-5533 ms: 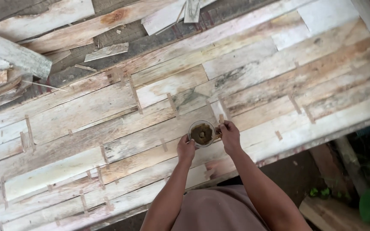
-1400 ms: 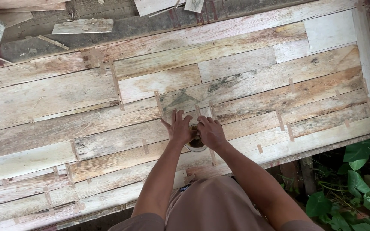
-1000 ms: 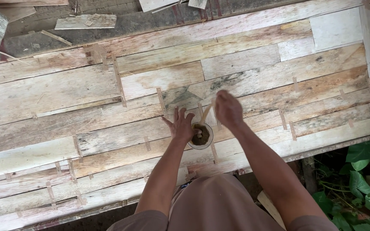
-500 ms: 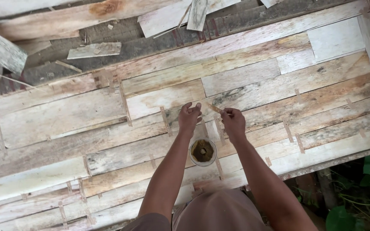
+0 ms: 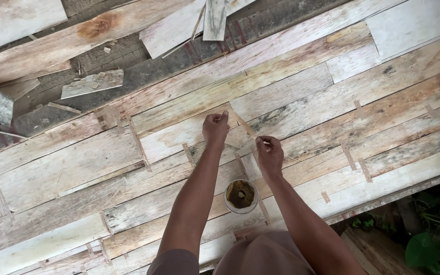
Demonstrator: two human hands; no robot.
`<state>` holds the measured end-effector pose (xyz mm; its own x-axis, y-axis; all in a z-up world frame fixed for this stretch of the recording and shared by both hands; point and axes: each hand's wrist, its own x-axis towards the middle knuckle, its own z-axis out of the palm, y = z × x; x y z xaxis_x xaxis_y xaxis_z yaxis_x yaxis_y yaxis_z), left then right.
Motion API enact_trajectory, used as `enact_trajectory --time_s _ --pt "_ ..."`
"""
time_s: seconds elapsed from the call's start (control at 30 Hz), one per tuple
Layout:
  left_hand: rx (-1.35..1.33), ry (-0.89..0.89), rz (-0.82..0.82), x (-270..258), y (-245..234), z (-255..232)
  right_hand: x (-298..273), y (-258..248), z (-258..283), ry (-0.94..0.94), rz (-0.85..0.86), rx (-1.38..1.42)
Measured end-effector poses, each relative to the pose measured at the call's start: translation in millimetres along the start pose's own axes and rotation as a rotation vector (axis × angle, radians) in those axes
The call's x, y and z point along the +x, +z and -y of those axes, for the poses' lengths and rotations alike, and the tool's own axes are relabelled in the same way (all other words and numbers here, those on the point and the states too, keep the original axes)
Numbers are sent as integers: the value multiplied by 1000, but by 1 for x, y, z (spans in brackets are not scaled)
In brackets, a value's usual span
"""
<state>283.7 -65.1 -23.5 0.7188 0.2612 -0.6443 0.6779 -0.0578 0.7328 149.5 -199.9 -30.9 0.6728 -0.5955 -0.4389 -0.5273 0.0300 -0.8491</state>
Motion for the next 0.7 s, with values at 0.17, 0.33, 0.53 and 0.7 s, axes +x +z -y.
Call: enact_trajectory --time_s 0.17,0.33,0.53,0.7 --pt "-133 -18 88 10 11 -8 -2 5 23 -11 35 -29" --pt "-53 69 129 34 18 -11 2 17 19 12 30 10" --pt "420 275 232 69 22 -17 16 36 14 220 118 139" --pt "601 345 271 86 16 -30 26 51 28 313 103 -2"
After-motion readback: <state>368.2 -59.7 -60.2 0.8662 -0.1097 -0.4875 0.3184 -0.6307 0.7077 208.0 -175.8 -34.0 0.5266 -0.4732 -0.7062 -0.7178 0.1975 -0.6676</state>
